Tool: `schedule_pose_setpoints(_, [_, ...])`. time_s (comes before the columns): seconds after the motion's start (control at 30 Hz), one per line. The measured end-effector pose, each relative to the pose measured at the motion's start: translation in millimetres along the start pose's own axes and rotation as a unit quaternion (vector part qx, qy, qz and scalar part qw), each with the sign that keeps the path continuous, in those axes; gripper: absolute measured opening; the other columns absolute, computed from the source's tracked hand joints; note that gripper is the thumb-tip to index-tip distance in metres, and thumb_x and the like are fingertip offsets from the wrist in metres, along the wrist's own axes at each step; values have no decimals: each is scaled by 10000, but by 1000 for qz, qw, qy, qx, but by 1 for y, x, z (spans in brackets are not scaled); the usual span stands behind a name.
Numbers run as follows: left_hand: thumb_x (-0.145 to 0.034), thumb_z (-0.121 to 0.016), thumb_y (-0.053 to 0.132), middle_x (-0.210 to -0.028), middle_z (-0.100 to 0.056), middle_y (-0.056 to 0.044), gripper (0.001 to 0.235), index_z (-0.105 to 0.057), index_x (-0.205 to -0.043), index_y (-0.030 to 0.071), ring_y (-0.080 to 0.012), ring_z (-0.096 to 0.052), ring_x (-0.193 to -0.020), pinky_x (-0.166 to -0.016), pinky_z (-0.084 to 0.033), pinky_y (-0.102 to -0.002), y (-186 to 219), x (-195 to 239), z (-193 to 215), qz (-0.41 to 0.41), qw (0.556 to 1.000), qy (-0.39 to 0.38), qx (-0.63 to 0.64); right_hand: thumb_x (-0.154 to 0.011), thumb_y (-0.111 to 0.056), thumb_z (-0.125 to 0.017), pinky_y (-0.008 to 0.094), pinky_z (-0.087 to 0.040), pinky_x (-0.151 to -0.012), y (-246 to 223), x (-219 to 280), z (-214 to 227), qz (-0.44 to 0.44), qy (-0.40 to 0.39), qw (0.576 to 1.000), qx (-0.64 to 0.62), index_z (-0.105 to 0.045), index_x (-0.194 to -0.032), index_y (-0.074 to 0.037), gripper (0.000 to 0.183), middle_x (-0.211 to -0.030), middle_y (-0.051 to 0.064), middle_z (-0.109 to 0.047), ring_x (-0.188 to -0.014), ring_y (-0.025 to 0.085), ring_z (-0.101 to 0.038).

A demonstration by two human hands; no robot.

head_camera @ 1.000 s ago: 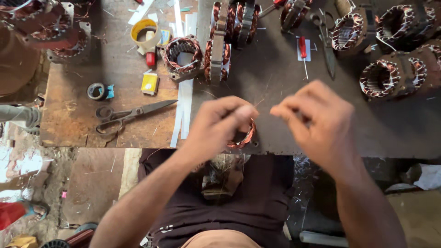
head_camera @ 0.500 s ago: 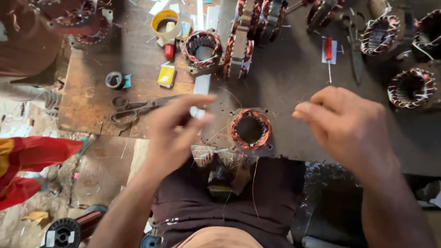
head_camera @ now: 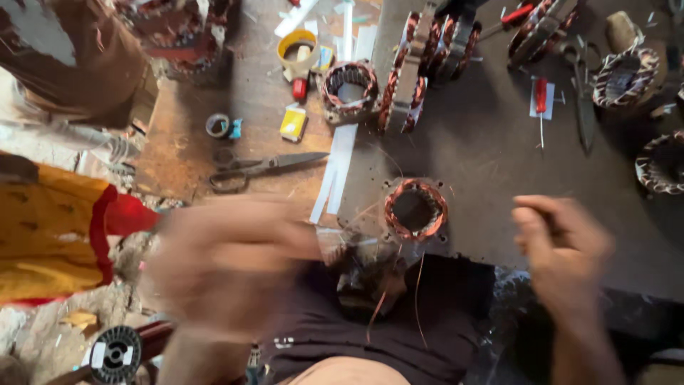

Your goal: The person winds copper wire through the internal slots of a motor stator and secures the coils with white strips.

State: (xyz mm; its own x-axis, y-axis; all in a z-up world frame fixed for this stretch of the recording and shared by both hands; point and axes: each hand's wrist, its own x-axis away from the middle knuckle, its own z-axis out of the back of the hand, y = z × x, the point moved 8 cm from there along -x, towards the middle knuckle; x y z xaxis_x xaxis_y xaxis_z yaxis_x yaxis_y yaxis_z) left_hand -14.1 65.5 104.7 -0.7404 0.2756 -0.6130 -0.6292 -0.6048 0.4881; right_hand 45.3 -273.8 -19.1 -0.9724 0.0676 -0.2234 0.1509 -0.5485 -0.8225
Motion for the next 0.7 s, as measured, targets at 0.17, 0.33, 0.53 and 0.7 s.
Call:
schedule_pose_setpoints(0.17, [-1017,-653,73,-912,-732,-71,99,-718,-1089,60,-180,-670,-756,-668,-536,-344,-101,55,-35,241,964,105,35,-855,76,-634,318,-628,-678,52,43,-102,-199,-166,937,-235,-487,-1460,-48,634,-1238,75,-614,-826,147,-600])
schedule_pose_setpoints(0.33, [-894,-674,60,-1186,-657,-164,407,-663,-1299,97,-367,-643,-1042,-838,-528,-423,-122,94,-87,197,975,-27,-99,-866,111,-662,327,-606,-900,49,51,-115,-127,-85,925,-348,-461,-1411,16,588,-1247,128,-581,-1072,175,-666])
schedule_pose_setpoints(0.53, [-765,-747,241,-1233,-606,-173,584,-650,-1324,104,-375,-550,-1038,-862,-451,-467,-117,115,-100,128,964,-134,-190,-906,89,-670,344,-609,-900,70,25,-93,-127,-54,935,-328,-525,-1359,36,479,-1226,145,-618,-1019,198,-682])
schedule_pose_setpoints(0.7, [-773,-702,57,-1171,-674,-68,372,-696,-1140,116,-295,-611,-1086,-904,-479,-430,-106,119,-91,101,971,-112,-185,-950,66,-651,340,-610,-885,64,19,-74,-89,-31,963,-254,-594,-1286,50,341,-1194,144,-665,-1056,191,-688])
